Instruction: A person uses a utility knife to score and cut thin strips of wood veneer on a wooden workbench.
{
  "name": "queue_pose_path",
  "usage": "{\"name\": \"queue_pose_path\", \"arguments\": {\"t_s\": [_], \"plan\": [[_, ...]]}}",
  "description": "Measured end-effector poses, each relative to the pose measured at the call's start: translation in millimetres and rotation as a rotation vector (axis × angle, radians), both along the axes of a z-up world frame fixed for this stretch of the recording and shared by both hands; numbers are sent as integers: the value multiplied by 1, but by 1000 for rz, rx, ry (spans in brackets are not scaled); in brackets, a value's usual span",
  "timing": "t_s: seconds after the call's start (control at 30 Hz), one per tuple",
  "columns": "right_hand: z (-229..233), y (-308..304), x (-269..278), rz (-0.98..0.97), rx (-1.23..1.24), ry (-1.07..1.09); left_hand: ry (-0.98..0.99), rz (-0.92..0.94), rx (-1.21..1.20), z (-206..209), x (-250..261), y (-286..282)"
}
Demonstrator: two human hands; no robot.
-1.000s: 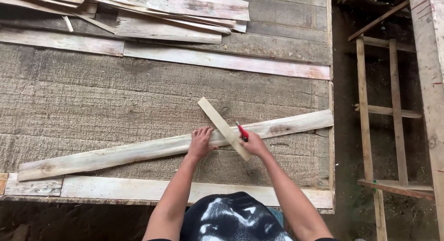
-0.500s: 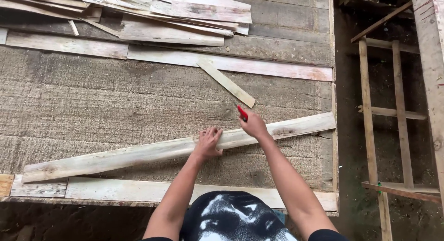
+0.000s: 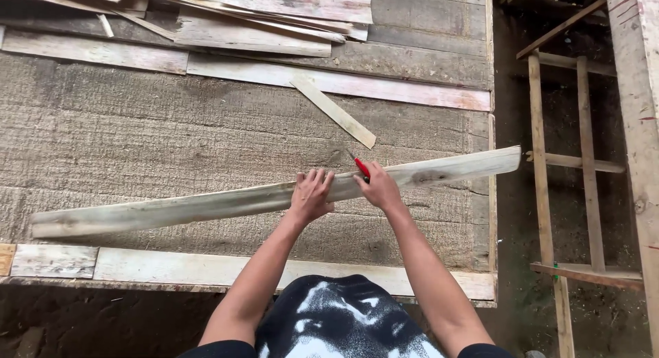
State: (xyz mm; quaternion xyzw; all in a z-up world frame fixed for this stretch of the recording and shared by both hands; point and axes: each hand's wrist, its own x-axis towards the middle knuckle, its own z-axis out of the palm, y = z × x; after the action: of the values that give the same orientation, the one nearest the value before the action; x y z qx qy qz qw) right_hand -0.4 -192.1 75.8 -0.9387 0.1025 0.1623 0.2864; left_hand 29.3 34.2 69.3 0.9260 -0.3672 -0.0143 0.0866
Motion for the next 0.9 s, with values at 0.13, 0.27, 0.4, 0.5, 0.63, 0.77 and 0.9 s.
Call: {"name": "queue_pose_path", "arguments": {"t_s": [0.13,0.27,0.4,0.5,0.63,0.77,0.9], "plan": [[33,3,9,2,-39,-3,-101,-36,-40,-7,6,-7],[50,14,11,2,-69,-25,-302,-6,-101,-18,6,-14],[58,16,10,4,-48,-46,-463,35,-194,-28,9,-18],[70,17,6,-11,-43,-62,-523,12,-238,-26,12,-17],[62,12,8,-3,-46,-74,-519,8,-264,-17,10,-13],[49,7,7,13,-30,-116,-446,17,-253,-17,15,-11],[53,5,8,8,-9,-132,-318,35,-216,-24,18,-11]]}}
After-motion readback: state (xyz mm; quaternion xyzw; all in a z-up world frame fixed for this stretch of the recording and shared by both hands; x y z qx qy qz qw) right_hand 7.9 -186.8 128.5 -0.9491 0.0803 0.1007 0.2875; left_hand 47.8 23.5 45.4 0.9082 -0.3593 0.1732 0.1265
